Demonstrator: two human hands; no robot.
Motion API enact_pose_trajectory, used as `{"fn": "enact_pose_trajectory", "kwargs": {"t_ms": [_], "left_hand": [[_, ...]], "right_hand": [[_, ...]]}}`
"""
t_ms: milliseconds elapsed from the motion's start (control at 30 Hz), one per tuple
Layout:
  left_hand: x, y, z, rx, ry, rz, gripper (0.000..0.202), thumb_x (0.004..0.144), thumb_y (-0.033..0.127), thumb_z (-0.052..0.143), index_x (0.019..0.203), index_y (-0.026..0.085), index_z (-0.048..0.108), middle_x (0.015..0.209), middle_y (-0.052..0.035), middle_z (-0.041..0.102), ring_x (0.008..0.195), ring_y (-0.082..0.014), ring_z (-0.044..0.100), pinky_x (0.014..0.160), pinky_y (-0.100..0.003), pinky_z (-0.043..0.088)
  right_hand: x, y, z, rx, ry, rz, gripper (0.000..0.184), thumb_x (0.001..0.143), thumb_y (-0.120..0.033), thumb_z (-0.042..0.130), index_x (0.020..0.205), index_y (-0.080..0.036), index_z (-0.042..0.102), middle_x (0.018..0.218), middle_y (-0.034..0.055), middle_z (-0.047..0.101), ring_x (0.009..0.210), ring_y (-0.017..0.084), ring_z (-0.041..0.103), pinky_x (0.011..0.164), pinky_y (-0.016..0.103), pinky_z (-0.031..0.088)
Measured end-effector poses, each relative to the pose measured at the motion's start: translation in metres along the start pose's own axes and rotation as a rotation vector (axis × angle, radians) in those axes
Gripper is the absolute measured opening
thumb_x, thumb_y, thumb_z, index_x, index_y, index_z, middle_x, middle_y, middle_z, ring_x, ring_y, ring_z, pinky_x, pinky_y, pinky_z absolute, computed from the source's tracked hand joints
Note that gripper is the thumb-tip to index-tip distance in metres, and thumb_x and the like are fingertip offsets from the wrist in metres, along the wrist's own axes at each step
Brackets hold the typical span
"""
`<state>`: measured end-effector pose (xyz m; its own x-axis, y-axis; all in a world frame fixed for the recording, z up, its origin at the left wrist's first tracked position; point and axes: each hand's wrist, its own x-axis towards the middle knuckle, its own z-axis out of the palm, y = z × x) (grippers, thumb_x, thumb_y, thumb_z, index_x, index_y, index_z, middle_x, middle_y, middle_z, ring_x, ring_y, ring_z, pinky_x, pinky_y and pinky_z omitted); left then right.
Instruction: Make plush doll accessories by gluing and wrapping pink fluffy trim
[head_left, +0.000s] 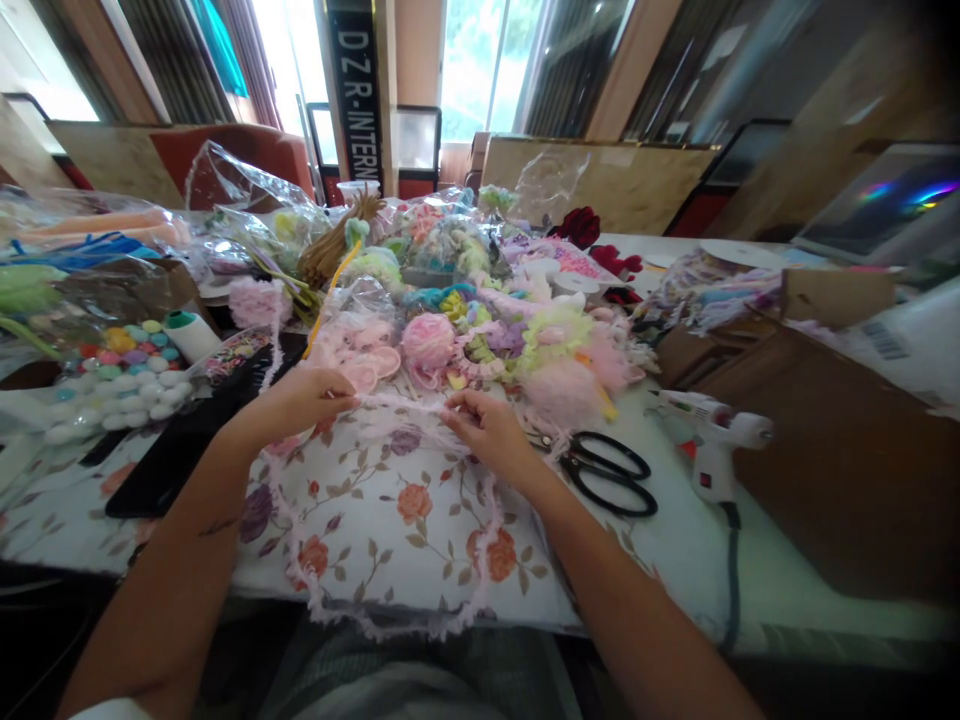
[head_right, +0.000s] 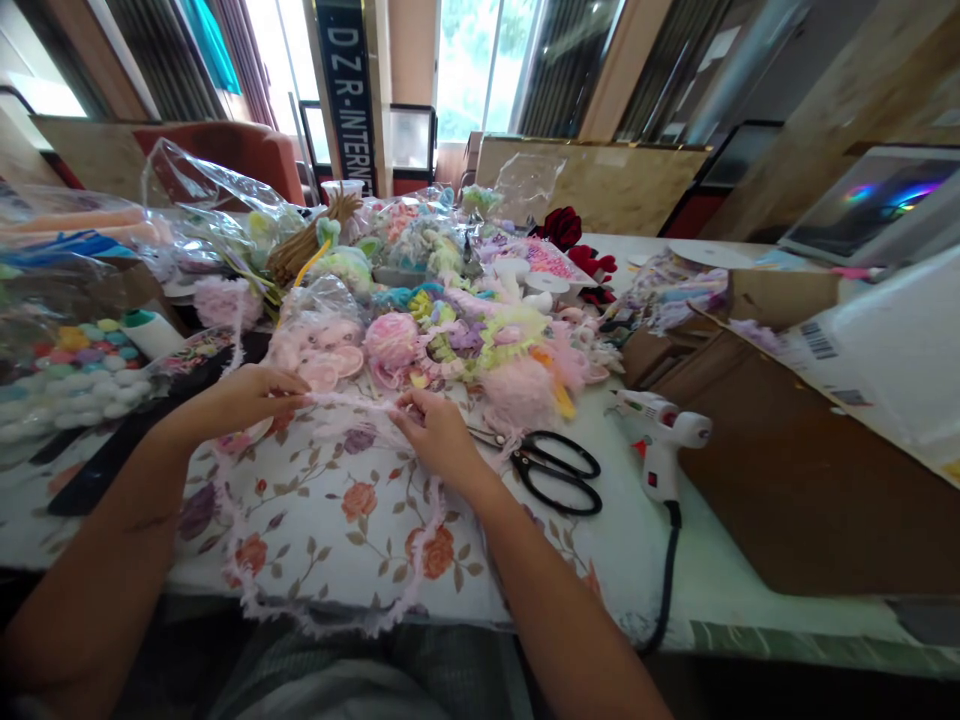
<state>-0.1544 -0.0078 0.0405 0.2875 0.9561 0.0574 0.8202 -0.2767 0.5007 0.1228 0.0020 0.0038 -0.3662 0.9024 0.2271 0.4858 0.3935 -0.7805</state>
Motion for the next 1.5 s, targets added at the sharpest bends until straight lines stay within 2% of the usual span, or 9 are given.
{"fn": "enact_pose_trajectory", "kwargs": {"t_ms": [167,300,467,667,800,933,1100,1200,1500], "left_hand": [[-0.004,0.002,0.008,0.038,-0.083,-0.026,0.029,0.081,0.042,0.051,0.074,0.021,0.07,0.069,-0.0025,0.068,0.063,-0.0164,0.06,0.062,-0.023,0.045],[-0.001,0.006,0.018,0.079,-0.065,0.063,0.026,0.083,0.037,0.05,0.077,0.022,0.071,0.08,-0.0047,0.07,0.083,-0.02,0.063,0.078,-0.026,0.046],[-0.003,0.008,0.027,0.145,-0.096,0.124,0.025,0.083,0.026,0.047,0.086,0.021,0.071,0.096,-0.0074,0.07,0.094,-0.0215,0.062,0.089,-0.029,0.044],[-0.014,0.003,0.019,0.25,-0.078,0.044,0.041,0.078,0.012,0.04,0.105,0.023,0.068,0.112,-0.0054,0.068,0.105,-0.0222,0.06,0.093,-0.03,0.043],[-0.013,0.012,0.013,0.208,-0.021,-0.005,0.037,0.083,0.024,0.043,0.114,0.023,0.062,0.118,-0.0061,0.065,0.106,-0.0245,0.06,0.092,-0.033,0.043],[-0.001,0.025,0.019,0.183,-0.09,-0.003,0.038,0.073,0.038,0.061,0.108,0.022,0.057,0.107,-0.0068,0.065,0.096,-0.0245,0.061,0.079,-0.031,0.045],[0.015,0.024,0.034,0.22,-0.125,0.038,0.022,0.07,0.033,0.06,0.087,0.02,0.054,0.083,-0.0031,0.061,0.075,-0.0198,0.056,0.064,-0.028,0.04],[0.017,0.019,0.039,0.123,-0.112,0.089,0.007,0.074,0.024,0.053,0.075,0.018,0.056,0.075,-0.0022,0.06,0.071,-0.0171,0.055,0.064,-0.027,0.039],[0.009,0.014,0.041,-0.035,-0.055,0.056,0.016,0.078,0.023,0.052,0.08,0.017,0.066,0.079,-0.0036,0.067,0.074,-0.0164,0.059,0.07,-0.027,0.044]], "right_hand": [[0.0,0.002,0.002,-0.099,0.005,0.004,0.015,0.083,-0.028,0.055,0.075,-0.019,0.063,0.056,-0.0033,0.051,0.054,0.012,0.046,0.056,0.023,0.032],[0.0,0.001,0.001,-0.236,0.066,0.014,0.015,0.084,-0.027,0.055,0.075,-0.018,0.064,0.06,0.0,0.058,0.058,0.014,0.051,0.058,0.024,0.032],[-0.001,0.0,0.002,-0.322,0.06,0.017,0.014,0.085,-0.025,0.055,0.078,-0.018,0.065,0.065,0.0024,0.063,0.061,0.015,0.055,0.059,0.024,0.033],[-0.002,0.0,0.003,-0.366,0.023,0.019,0.014,0.085,-0.023,0.054,0.078,-0.017,0.064,0.068,0.0039,0.065,0.063,0.016,0.056,0.059,0.024,0.033],[-0.002,0.001,0.004,-0.385,0.017,0.012,0.014,0.085,-0.023,0.054,0.078,-0.017,0.065,0.07,0.0046,0.066,0.064,0.016,0.057,0.059,0.024,0.033],[-0.001,0.002,0.005,-0.4,0.01,0.015,0.014,0.085,-0.024,0.054,0.079,-0.017,0.065,0.07,0.0047,0.066,0.064,0.017,0.057,0.059,0.025,0.033],[-0.002,0.003,0.003,-0.442,0.017,0.018,0.015,0.086,-0.025,0.054,0.08,-0.018,0.066,0.071,0.0052,0.067,0.065,0.017,0.057,0.059,0.025,0.032],[-0.002,0.002,0.002,-0.481,0.019,0.023,0.015,0.086,-0.024,0.054,0.081,-0.018,0.066,0.072,0.0054,0.068,0.067,0.018,0.058,0.059,0.025,0.032],[-0.003,0.001,-0.005,-0.639,-0.048,0.065,0.014,0.083,-0.023,0.056,0.077,-0.02,0.068,0.075,0.0069,0.069,0.07,0.019,0.06,0.058,0.027,0.03]]}}
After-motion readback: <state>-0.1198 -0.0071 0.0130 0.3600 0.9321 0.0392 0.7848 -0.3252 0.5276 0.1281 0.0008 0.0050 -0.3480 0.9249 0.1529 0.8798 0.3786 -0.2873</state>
